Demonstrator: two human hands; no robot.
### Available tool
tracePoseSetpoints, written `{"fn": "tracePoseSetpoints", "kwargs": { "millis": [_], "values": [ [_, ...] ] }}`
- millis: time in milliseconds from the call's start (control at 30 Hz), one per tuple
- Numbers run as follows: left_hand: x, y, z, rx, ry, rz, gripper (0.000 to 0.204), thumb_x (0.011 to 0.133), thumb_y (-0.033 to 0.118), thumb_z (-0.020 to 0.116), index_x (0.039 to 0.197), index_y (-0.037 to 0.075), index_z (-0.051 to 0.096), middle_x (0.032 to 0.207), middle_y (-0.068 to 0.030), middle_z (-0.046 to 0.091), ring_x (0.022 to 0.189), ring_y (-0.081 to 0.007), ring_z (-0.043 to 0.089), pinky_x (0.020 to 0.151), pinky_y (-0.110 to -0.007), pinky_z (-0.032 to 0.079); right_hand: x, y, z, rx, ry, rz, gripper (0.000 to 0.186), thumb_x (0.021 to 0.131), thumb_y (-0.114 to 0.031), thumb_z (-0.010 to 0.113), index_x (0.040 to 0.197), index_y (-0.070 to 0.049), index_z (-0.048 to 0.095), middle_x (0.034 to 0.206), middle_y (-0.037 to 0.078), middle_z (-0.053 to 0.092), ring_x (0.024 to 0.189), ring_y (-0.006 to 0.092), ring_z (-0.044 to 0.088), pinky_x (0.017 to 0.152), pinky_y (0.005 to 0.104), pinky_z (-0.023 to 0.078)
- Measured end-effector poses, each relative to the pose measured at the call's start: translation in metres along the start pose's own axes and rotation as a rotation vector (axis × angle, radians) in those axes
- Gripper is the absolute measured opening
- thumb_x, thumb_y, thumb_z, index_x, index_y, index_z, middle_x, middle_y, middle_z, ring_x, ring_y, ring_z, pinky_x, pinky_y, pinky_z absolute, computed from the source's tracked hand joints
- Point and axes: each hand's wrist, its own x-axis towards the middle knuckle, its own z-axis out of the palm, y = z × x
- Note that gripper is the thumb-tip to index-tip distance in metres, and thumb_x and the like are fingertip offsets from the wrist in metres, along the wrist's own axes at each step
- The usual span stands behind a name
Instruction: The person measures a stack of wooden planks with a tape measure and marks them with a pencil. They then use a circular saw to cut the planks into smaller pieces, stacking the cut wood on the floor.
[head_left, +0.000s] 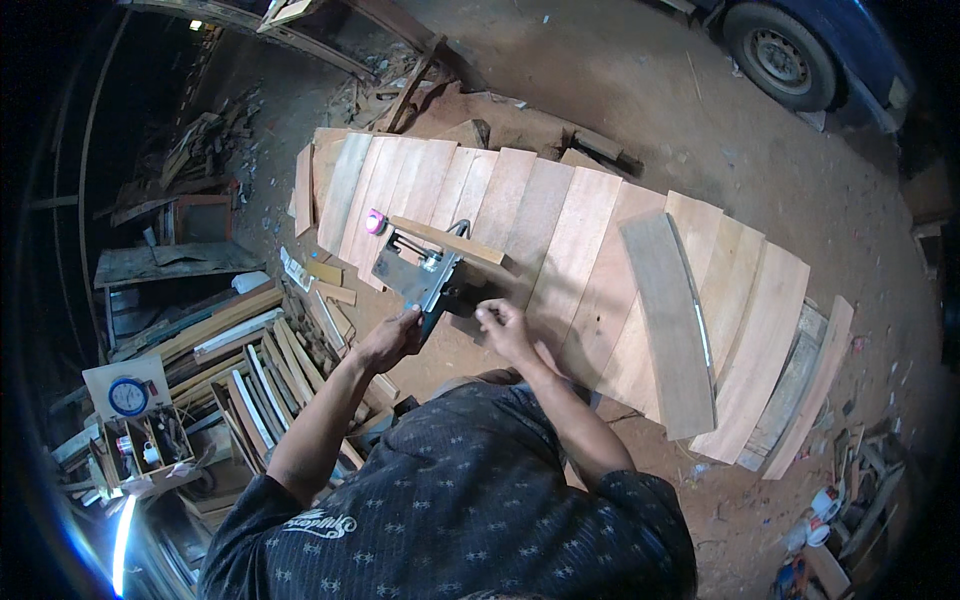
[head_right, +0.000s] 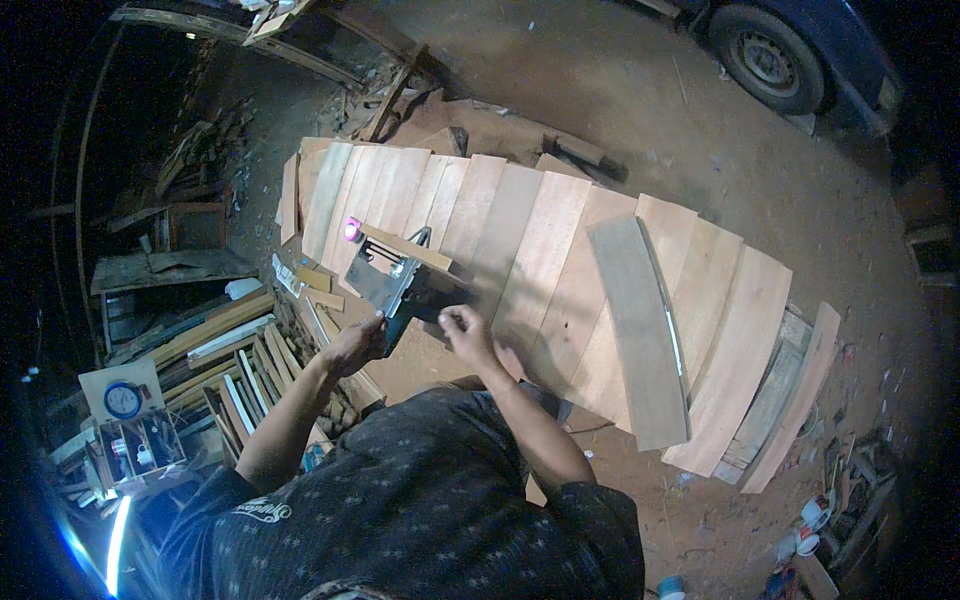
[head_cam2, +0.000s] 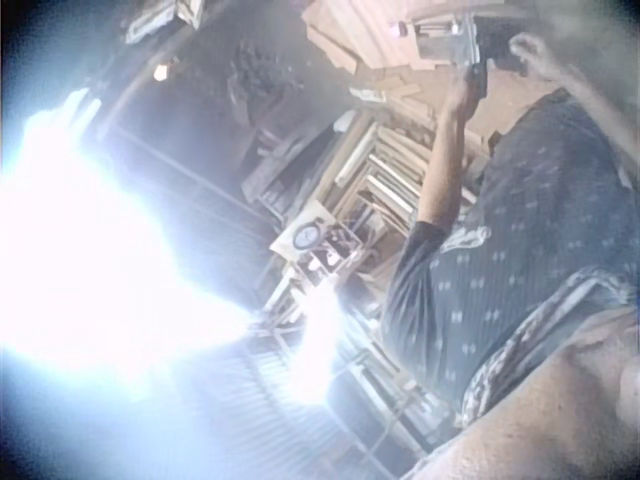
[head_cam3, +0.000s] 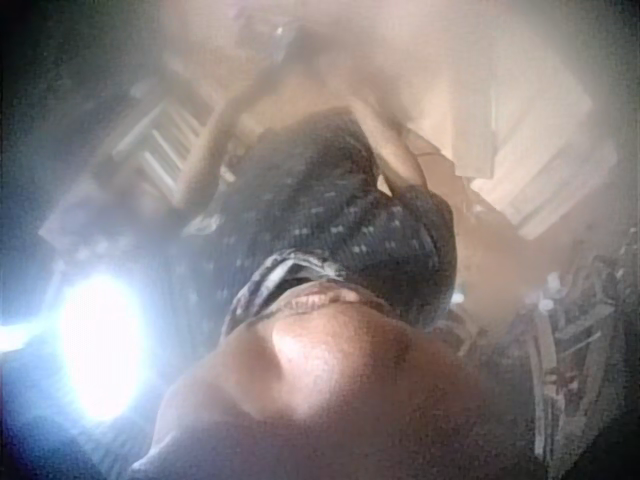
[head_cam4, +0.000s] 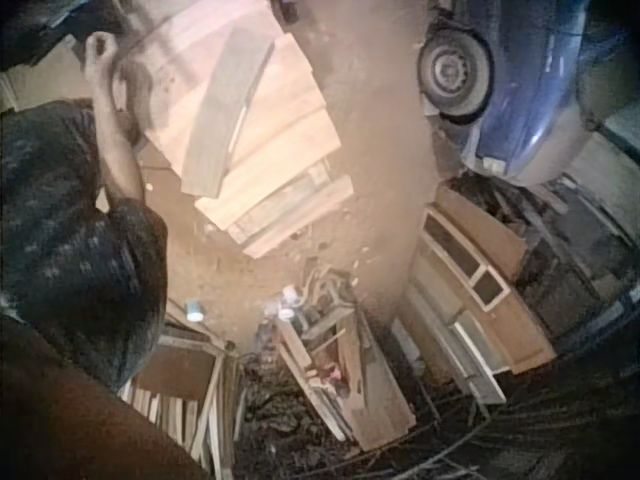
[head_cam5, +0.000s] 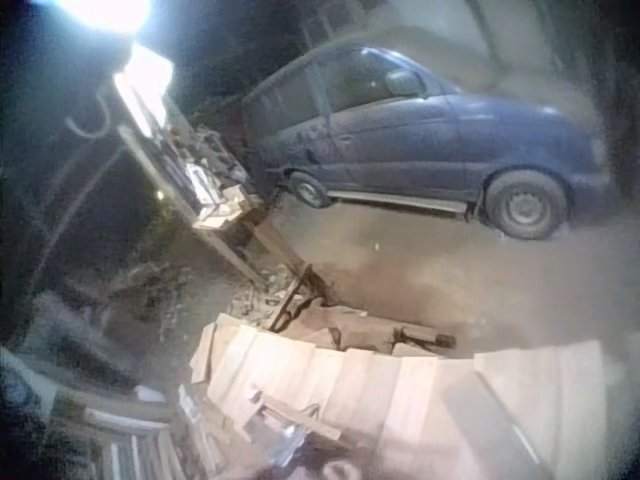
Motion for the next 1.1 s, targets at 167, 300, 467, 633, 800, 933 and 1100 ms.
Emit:
{"fn": "tracePoseSetpoints", "kwargs": {
  "millis": [167, 300, 467, 633, 800, 933, 1100],
  "values": [
    [-0.005, -0.002, 0.003, -0.002, 0.036, -0.035, 0.033, 0.108, 0.038, 0.042, 0.084, 0.016, 0.048, 0.067, 0.0071, 0.029, 0.056, -0.0090, 0.025, 0.052, -0.026, 0.024, 0.006, 0.010, 0.041, 0.056, -0.217, 0.120, 0.019, 0.096, -0.016, 0.066, 0.109, -0.003, 0.066, 0.089, 0.001, 0.066, 0.073, 0.0092, 0.061, 0.066, 0.0262, 0.051],
    [-0.008, 0.010, 0.016, 0.054, 0.111, -0.077, 0.035, 0.108, 0.041, 0.042, 0.084, 0.016, 0.049, 0.066, 0.0068, 0.030, 0.055, -0.0086, 0.026, 0.052, -0.026, 0.024, 0.016, 0.045, 0.064, 0.140, -0.277, 0.129, 0.017, 0.097, -0.015, 0.062, 0.109, -0.004, 0.064, 0.089, 0.000, 0.064, 0.073, 0.0090, 0.059, 0.066, 0.0268, 0.050],
    [-0.007, 0.009, 0.010, 0.052, 0.065, -0.072, 0.037, 0.107, 0.043, 0.042, 0.084, 0.016, 0.050, 0.067, 0.0067, 0.032, 0.055, -0.0085, 0.027, 0.052, -0.026, 0.024, 0.017, 0.051, 0.075, 0.111, -0.314, 0.081, 0.017, 0.099, -0.015, 0.058, 0.108, -0.003, 0.065, 0.088, -0.001, 0.062, 0.076, 0.0068, 0.055, 0.068, 0.0270, 0.048],
    [-0.008, 0.006, 0.010, 0.118, 0.111, -0.074, 0.038, 0.108, 0.044, 0.040, 0.085, 0.015, 0.050, 0.069, 0.0070, 0.034, 0.055, -0.0075, 0.027, 0.051, -0.026, 0.025, 0.009, 0.022, 0.079, 0.138, -0.264, 0.061, 0.025, 0.099, -0.021, 0.059, 0.105, 0.003, 0.065, 0.090, 0.008, 0.068, 0.083, 0.0136, 0.060, 0.078, 0.0342, 0.050],
    [-0.014, 0.022, 0.021, 0.236, 0.119, -0.051, 0.039, 0.108, 0.043, 0.038, 0.090, 0.013, 0.054, 0.071, 0.0068, 0.038, 0.057, -0.0065, 0.031, 0.053, -0.025, 0.028, 0.009, 0.010, 0.076, 0.233, -0.315, 0.164, 0.031, 0.103, -0.028, 0.054, 0.105, 0.001, 0.064, 0.091, 0.005, 0.067, 0.084, 0.0129, 0.060, 0.078, 0.0335, 0.049],
    [-0.012, 0.017, 0.016, 0.304, 0.135, -0.043, 0.039, 0.108, 0.043, 0.038, 0.095, 0.011, 0.058, 0.072, 0.0066, 0.040, 0.058, -0.0065, 0.033, 0.054, -0.024, 0.030, 0.010, 0.001, 0.071, 0.231, -0.325, 0.188, 0.036, 0.104, -0.034, 0.052, 0.101, -0.001, 0.065, 0.090, 0.001, 0.064, 0.082, 0.0115, 0.057, 0.075, 0.0315, 0.048],
    [-0.015, 0.018, 0.021, 0.344, 0.152, -0.015, 0.040, 0.108, 0.043, 0.039, 0.098, 0.011, 0.059, 0.070, 0.0072, 0.038, 0.058, -0.0067, 0.031, 0.053, -0.024, 0.028, 0.009, 0.014, 0.078, 0.251, -0.270, 0.090, 0.033, 0.105, -0.036, 0.051, 0.106, -0.005, 0.063, 0.086, -0.001, 0.062, 0.073, 0.0080, 0.056, 0.066, 0.0264, 0.048]
  ]
}}
